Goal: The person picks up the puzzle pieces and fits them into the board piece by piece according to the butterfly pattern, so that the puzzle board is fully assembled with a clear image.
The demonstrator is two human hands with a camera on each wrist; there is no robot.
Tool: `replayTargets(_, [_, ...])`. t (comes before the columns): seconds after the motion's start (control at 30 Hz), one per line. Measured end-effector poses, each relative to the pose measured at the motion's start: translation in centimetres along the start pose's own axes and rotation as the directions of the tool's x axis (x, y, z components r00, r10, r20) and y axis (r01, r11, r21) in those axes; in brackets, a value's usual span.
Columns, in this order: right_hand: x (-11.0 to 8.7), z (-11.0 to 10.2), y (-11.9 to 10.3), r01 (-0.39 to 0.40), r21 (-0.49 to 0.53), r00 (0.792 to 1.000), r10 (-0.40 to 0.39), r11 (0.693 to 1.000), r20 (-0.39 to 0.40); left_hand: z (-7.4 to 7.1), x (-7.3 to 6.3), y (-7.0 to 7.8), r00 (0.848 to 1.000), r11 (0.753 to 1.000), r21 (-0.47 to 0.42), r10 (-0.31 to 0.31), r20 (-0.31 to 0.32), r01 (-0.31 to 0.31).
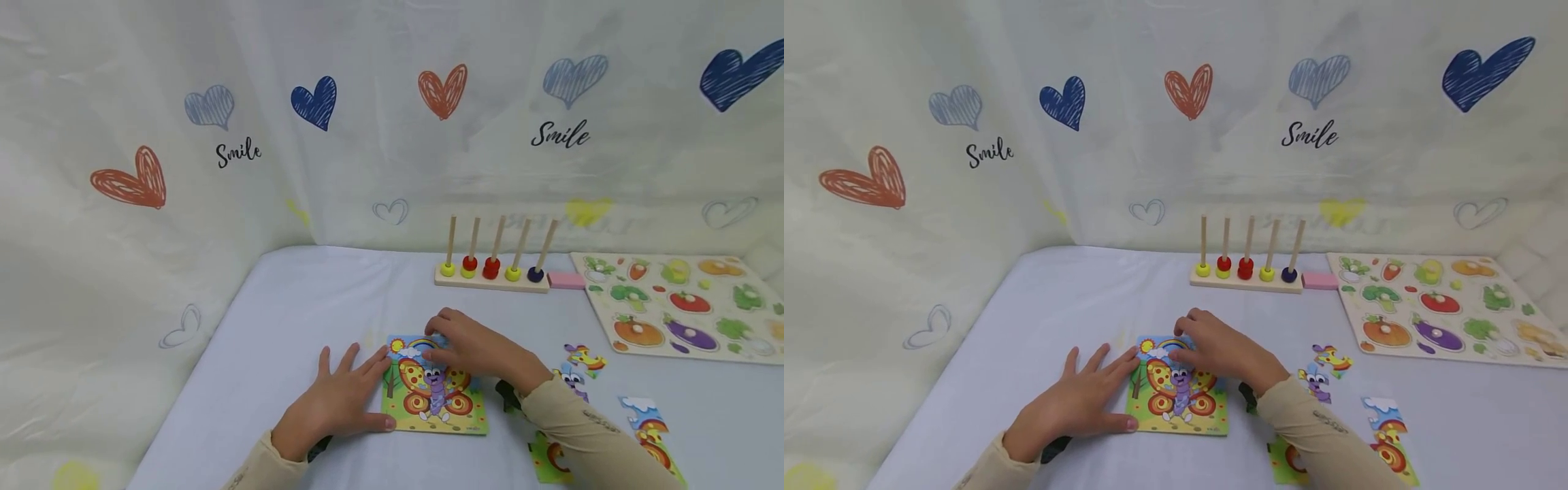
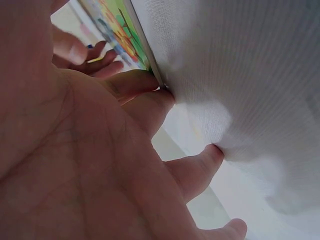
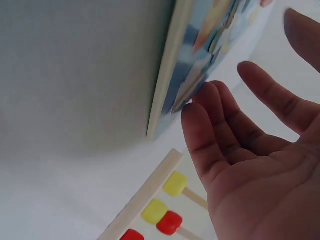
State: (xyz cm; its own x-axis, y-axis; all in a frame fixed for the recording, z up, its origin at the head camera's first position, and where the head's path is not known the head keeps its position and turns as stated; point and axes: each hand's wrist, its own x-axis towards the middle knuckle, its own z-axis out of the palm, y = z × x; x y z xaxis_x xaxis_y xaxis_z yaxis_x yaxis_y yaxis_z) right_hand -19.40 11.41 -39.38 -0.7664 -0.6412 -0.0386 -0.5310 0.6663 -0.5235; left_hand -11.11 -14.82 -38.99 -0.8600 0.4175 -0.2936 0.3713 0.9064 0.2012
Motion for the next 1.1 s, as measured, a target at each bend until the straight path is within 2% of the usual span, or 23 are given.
replayTargets(0.13, [-0.7, -0.4, 0.2, -0.04, 0.04, 0.998, 0.042, 0.998, -0.038, 0.0, 0.0, 0.0, 1.0, 1.0, -0.004, -0.006, 0.005, 0.006])
replayTargets(0.43, [-3.9, -2.1, 0.6, -0.054, 0.023, 0.991, 0.057, 0.998, -0.125, -0.1, -0.2, 0.0, 1.0, 1.0, -0.012, 0.008, -0.008, -0.008])
replayTargets(0.77, [-7.2, -3.1, 2.0, -0.062, -0.001, 0.974, 0.06, 0.998, -0.22, 0.0, -0.2, -0.1, 1.0, 0.999, -0.048, 0.005, -0.001, -0.005])
replayTargets(1.1, [-10.1, -4.2, 4.1, -0.095, -0.029, 0.96, 0.084, 0.995, -0.267, 0.0, -0.1, 0.0, 1.0, 0.999, -0.044, 0.007, 0.007, -0.006])
